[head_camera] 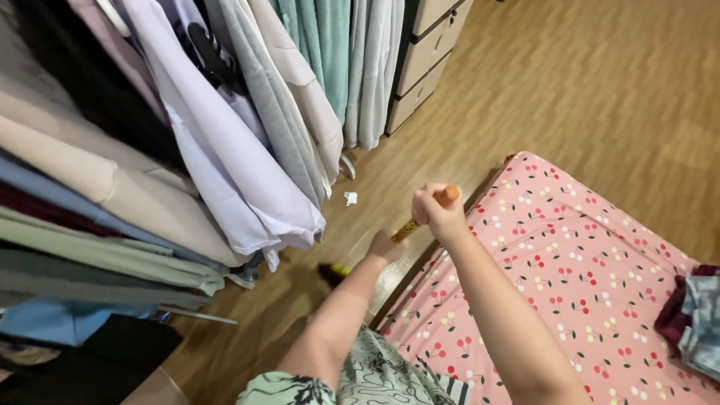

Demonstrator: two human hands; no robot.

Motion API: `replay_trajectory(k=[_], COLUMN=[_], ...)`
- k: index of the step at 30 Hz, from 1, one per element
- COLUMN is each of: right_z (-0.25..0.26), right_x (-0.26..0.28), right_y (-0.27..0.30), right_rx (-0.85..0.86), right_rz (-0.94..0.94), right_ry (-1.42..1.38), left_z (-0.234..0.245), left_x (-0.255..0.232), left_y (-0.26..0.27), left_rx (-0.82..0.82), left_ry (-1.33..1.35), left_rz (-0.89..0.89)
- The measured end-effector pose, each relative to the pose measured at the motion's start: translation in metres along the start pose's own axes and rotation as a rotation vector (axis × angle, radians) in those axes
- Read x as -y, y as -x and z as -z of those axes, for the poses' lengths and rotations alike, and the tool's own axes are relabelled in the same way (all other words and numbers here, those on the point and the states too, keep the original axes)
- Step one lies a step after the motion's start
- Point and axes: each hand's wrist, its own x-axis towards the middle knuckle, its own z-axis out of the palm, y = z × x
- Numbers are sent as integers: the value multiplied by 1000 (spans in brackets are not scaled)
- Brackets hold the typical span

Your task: The person sweeps the wooden floor of a bedroom using a small yellow broom. They move around the room, sweeping near a bed, a clothes rack, a plastic drawer unit, and a wardrobe, gathering debris into a small pile.

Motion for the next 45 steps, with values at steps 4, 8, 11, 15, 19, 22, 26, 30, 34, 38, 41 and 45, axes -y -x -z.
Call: replay_trajectory(k=[4, 8, 11, 15, 19, 22, 26, 30, 34, 38, 41, 45], right_z=[-8, -5, -1, -3, -21, -42, -37, -32, -36, -10, 13, 41], right_x=[23, 68, 100, 93, 17, -30, -55, -42, -23, 0, 35, 58], right_y=[10, -4, -32, -57, -52, -37, -34, -34, -42, -71, -119, -190], right_rx=[24, -168, -250, -324, -372, -415, -306, -192, -77, -186, -242, -69], right_rz=[70, 132, 149, 149, 120, 65, 26, 18, 93, 113, 134, 189], right_ry=[206, 215, 65, -24, 4, 13, -112, -85, 90, 343, 187, -81], left_z=[-12, -14, 7, 50, 44, 46, 48, 55, 36, 45, 64, 99], left_x=[19, -23, -46, -70, 7, 53, 62, 22, 27, -19, -73, -151], left_y=[-37, -43, -45, -12, -14, -27, -31, -41, -87, -118, -113, -96], left_rx=[-466, -252, -315, 160, -68, -78, -128, -36, -52, -364, -191, 79], left_ry=[-646, -455, -950, -195, -57, -3, 30, -4, 105, -512, -685, -26], left_rz=[-1227, -1018, -1070, -190, -164, 1, 30, -87, -278, -1125, -896, -107])
